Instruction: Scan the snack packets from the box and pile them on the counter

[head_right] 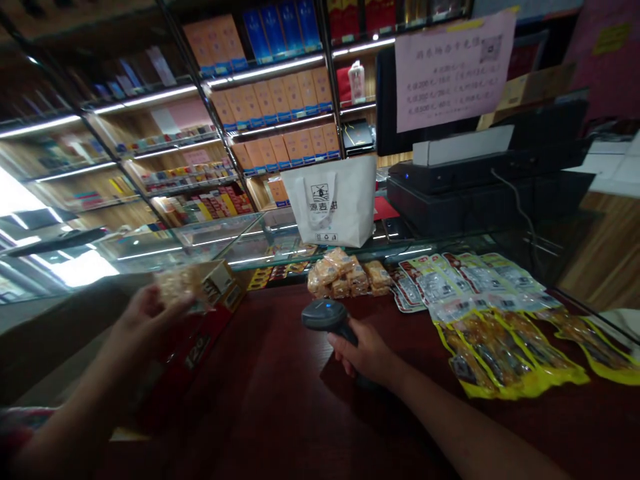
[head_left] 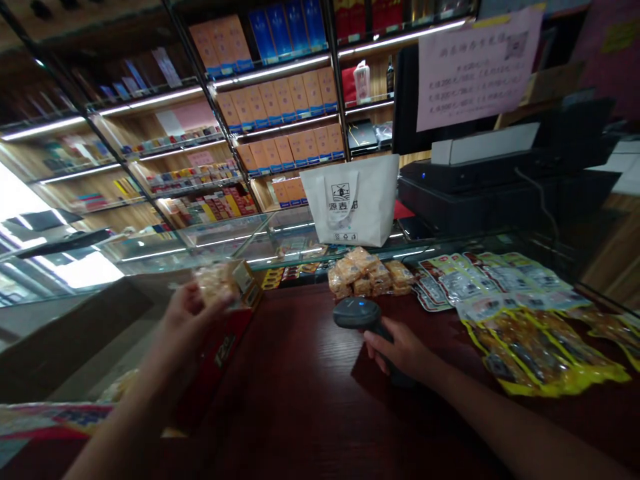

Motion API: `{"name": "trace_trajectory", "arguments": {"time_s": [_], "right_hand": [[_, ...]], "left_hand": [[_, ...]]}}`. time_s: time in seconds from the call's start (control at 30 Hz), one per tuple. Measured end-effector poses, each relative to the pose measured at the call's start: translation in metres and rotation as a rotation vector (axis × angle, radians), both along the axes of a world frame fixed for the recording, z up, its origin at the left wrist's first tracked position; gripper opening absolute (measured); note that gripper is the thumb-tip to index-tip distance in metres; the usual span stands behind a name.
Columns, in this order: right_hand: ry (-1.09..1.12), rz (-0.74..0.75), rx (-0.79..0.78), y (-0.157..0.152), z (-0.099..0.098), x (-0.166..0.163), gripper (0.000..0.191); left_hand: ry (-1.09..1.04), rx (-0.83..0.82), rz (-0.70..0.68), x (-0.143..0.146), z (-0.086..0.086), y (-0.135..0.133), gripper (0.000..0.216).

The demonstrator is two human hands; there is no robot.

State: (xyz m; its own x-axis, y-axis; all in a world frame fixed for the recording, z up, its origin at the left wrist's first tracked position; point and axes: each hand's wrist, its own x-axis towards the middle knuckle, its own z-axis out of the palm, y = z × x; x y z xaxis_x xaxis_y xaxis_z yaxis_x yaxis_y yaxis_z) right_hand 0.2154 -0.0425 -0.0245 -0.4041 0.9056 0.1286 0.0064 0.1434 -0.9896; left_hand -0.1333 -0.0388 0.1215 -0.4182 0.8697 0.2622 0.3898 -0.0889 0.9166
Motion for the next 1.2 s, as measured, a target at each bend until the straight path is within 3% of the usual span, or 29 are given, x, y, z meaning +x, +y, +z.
{"name": "trace_trajectory", "arguments": {"time_s": [0.1,0.17,0.23,0.33,0.6,0.83,1.2], "right_hand": [[-0.010,0.001,-0.001,0.000,0.001,0.001,0.040],[-0.016,-0.009,-0.018,0.000,0.001,0.000,0.040],[-0.020,-0.017,-0.037,0.000,0.001,0.000,0.041],[-0.030,-0.034,-0.045,0.001,0.001,0.000,0.042],[-0.114,-0.065,-0.029,-0.005,0.007,0.002,0.044],[-0.101,-0.069,0.000,-0.006,0.005,0.004,0.043],[-0.125,-0.071,0.019,-0.007,0.006,0.005,0.042]], "left_hand": [[-0.231,-0.062,-0.225,0.059,-0.050,0.009,0.067],[-0.416,-0.101,-0.293,0.083,-0.081,0.021,0.061],[-0.526,-0.116,-0.295,0.096,-0.103,0.032,0.053],[-0.566,-0.122,-0.280,0.100,-0.122,0.041,0.046],[-0.534,-0.179,-0.329,0.083,-0.131,0.042,0.062],[-0.602,-0.232,-0.459,0.092,-0.134,0.036,0.054],[-0.498,-0.072,-0.361,0.091,-0.135,0.036,0.063]]}}
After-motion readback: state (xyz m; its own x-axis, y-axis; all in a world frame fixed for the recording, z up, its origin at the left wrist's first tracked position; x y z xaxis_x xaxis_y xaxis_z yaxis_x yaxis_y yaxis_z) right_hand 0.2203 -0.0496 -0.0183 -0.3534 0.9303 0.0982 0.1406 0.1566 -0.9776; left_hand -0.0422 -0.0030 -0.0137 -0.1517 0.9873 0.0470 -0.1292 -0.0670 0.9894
